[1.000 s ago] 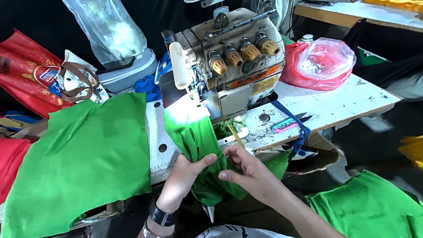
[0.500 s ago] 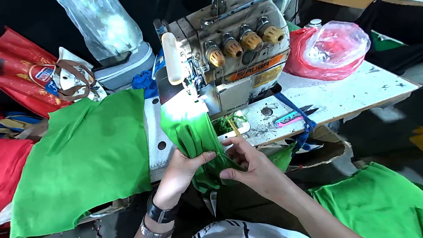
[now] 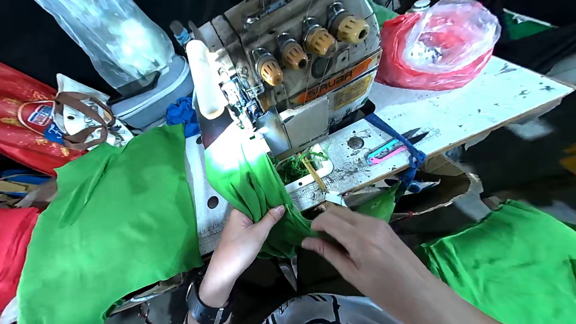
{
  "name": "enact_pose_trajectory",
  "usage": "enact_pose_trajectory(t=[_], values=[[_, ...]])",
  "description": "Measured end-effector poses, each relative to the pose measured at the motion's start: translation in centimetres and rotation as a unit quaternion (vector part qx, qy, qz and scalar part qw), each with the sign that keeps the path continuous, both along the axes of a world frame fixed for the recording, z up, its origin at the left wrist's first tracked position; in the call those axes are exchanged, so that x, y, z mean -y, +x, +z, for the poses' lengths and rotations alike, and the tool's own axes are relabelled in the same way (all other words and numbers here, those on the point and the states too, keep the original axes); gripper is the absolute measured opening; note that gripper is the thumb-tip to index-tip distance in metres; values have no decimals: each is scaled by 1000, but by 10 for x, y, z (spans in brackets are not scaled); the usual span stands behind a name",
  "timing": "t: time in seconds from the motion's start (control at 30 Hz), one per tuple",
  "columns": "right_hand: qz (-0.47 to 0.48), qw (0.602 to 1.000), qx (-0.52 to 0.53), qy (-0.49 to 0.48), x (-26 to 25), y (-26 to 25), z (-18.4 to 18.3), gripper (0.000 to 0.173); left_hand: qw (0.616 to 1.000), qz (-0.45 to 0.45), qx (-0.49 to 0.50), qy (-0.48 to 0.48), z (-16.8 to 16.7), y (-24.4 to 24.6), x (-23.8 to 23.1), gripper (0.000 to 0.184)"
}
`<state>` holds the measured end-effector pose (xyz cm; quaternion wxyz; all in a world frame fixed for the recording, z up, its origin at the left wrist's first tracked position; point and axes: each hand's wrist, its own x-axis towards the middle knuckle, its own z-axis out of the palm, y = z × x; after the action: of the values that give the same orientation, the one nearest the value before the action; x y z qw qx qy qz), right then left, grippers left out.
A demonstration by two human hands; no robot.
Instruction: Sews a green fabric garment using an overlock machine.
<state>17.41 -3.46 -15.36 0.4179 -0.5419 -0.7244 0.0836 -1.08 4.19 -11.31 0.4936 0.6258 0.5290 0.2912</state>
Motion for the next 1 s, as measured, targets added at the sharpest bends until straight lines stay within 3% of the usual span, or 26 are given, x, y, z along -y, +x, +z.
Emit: enact_pose_trajectory(t=[0.07, 0.17, 0.27, 0.37, 0.43, 0.63, 0.8, 1.0], values=[[36, 999, 11, -15, 7, -3, 2, 27, 1000, -9, -15, 0, 4, -1, 2, 12], [14, 993, 98, -72, 10, 5, 0, 18, 999, -33, -21, 0, 9, -8, 0, 12], [-7, 986, 152, -75, 6, 19, -1, 26, 999, -38, 11, 14, 7, -13, -2, 21], [-18, 996, 82, -27, -6, 19, 10, 44, 995, -35, 77, 47, 0, -8, -3, 31], [-2, 1000, 23, -18, -18, 15, 14, 47, 992, -28, 107, 60, -3, -3, -4, 32], [82, 988, -118, -55, -41, 12, -6, 18, 986, -22, 150, 65, -10, -2, -7, 34], [121, 961, -227, -107, -40, 14, -8, 8, 995, -23, 91, 42, -11, -6, -7, 25], [115, 934, -305, -146, -40, 8, -6, 29, 986, -18, 162, 34, -14, -5, -11, 33]])
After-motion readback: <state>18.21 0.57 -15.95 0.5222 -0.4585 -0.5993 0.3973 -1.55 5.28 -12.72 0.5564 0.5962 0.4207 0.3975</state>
